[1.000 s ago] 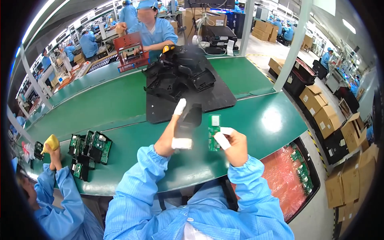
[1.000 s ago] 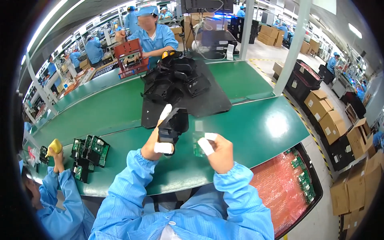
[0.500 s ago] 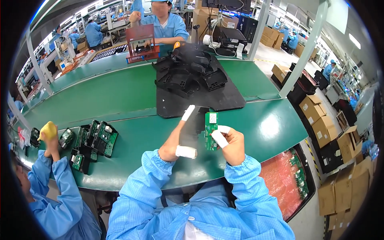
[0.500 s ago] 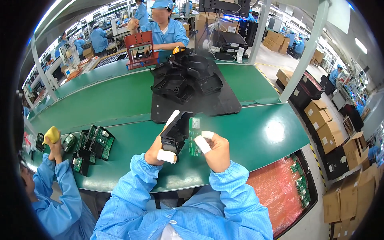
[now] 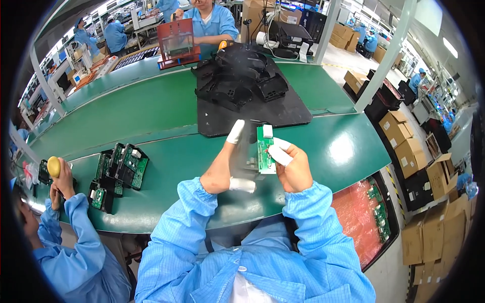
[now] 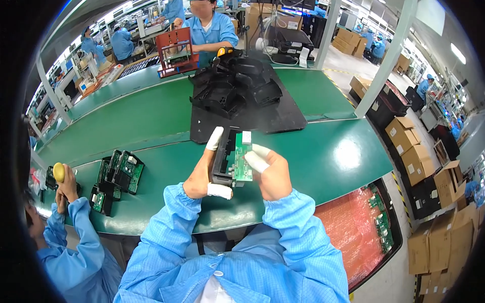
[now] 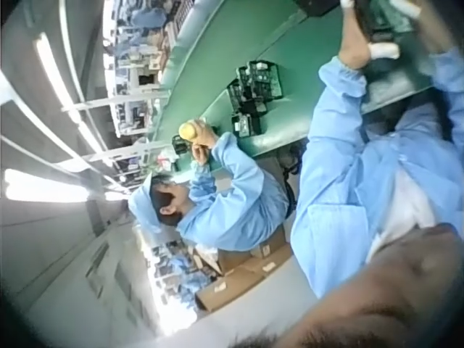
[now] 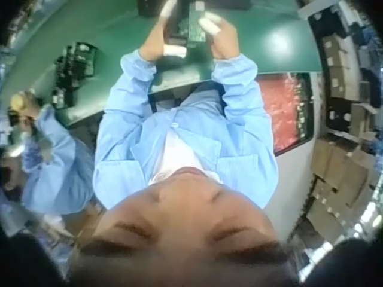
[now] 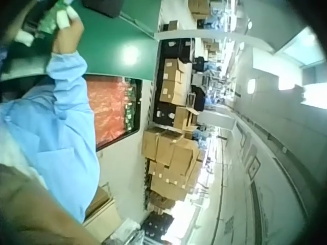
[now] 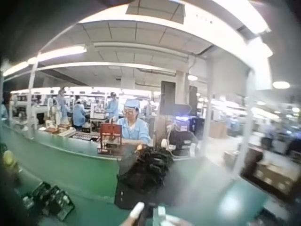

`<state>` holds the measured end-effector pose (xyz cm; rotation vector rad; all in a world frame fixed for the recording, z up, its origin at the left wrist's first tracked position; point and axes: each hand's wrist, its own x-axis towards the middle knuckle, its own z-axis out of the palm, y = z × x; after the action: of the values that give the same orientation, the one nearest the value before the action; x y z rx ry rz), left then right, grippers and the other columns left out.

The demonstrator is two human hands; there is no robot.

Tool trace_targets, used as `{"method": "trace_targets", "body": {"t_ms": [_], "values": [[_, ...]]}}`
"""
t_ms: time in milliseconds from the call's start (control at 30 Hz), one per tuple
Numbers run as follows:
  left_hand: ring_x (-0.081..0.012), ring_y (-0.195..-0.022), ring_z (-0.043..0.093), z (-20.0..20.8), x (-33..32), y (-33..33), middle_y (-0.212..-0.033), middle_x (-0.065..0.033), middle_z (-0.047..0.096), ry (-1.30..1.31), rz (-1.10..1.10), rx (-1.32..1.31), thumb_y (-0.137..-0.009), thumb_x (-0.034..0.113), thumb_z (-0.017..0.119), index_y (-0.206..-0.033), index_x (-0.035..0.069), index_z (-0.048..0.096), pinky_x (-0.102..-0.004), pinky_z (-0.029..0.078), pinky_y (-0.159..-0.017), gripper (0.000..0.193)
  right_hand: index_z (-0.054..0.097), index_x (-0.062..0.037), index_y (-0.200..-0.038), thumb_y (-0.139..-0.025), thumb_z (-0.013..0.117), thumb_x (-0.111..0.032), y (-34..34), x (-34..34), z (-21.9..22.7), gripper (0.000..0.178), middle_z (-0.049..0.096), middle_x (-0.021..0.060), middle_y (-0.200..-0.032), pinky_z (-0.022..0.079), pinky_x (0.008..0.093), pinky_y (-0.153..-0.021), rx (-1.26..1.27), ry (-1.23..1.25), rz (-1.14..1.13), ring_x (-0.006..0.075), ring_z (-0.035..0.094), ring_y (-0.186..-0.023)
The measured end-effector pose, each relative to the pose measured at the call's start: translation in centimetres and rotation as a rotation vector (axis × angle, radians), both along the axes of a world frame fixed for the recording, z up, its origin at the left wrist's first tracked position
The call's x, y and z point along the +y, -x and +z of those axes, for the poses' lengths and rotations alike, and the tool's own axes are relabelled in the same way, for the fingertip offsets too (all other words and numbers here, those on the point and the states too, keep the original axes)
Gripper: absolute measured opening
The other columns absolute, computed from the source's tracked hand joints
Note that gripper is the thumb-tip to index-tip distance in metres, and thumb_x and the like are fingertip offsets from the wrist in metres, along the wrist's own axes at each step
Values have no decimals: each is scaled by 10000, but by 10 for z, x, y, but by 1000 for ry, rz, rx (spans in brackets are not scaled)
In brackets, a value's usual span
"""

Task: The person assembles printed circuit boards into plastic enclosures by hand.

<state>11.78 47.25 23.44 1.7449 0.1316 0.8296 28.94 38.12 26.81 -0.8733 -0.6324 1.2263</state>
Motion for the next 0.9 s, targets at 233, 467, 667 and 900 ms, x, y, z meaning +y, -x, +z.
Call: {"method": "trace_targets", "body": {"t_ms": [233,467,667,900], "values": [[-286,-1164,535,-1,-6,0,-1388,-157,442,278,-7,34,-665,-126,764,-1524,299,-51,-447,527,-892,1259,610,37,-1119,-890,621,-22,10,9,-9,237,669,98,-1020,559,304,-781,75,32,-70,163,657,-888],[-261,-1296,423,-1,1,10,-1479,-135,330,148,74,75,-546,156,934,-1529,181,-89,-387,384,-1045,1419,600,45,-1162,-874,661,-55,31,21,-25,310,665,42,-815,457,209,-562,-644,-171,-252,79,594,-673],[-208,-1098,561,-2,-1,17,-1288,-150,538,250,541,-50,-816,68,728,-1459,21,314,-338,455,-951,766,674,-10,-1028,-752,726,-49,46,19,-30,284,624,81,-822,484,327,-615,-1450,-551,-393,233,563,-659],[-221,-1202,492,9,-4,26,-1406,-157,431,194,669,-511,-880,43,621,-1469,1,279,-329,431,-966,683,301,-34,-1461,-808,741,-266,62,23,-24,821,518,185,-1283,418,434,-993,-1025,-350,-490,328,488,-1214]]}}
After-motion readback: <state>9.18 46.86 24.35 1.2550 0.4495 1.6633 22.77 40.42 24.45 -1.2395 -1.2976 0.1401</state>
